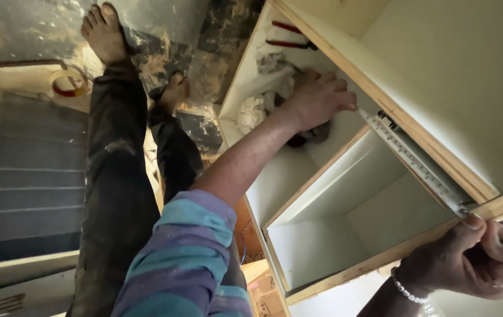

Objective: The recorder uses a measuring tape and pencil to mark dimensions on various wooden furniture components and panels in a workshop.

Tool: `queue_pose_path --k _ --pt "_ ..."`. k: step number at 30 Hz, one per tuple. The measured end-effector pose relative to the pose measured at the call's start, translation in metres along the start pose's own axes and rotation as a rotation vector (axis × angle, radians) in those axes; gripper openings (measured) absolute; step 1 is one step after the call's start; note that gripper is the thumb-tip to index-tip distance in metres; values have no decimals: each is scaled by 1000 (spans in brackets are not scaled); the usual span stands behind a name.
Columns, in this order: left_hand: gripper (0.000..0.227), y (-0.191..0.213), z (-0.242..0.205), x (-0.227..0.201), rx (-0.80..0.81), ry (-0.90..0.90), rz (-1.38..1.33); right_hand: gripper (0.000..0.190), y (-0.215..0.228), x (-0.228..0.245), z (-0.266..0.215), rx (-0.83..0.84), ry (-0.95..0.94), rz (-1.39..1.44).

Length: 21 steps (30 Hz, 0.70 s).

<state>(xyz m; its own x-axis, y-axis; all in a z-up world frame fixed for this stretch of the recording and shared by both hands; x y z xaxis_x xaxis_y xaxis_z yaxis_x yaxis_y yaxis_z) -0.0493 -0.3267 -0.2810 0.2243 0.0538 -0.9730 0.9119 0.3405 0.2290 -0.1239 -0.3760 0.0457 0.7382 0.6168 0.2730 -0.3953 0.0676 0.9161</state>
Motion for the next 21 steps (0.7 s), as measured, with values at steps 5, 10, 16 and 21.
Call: queue_pose_path --k 5,10,16,21 --pt "17 -2 -3 -1 -103 -56 31 56 -4 0 3 -21 30 5" --pt "18 3 -3 -1 -148 -84 85 52 12 -34 -3 -70 19 -96" --pt "19 4 -3 2 -116 -83 17 44 6 -26 -2 2 59 -13" --pt "17 8 -3 1 -200 -120 -13 37 2 -12 0 -41 5 -64"
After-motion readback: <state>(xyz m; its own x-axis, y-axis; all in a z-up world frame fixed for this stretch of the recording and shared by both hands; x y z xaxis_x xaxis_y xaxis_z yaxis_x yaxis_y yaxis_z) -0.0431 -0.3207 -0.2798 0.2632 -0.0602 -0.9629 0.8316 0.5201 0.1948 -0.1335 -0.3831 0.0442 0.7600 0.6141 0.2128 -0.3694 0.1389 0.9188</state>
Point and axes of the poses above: each hand's wrist, its own z-axis towards the middle knuckle, its own y-axis out of the back of the hand, x = y × z, the point moved 1 cm from there along z, towards the middle knuckle, and after that the axes turned 9 degrees about -y, right-handed, at the moved point
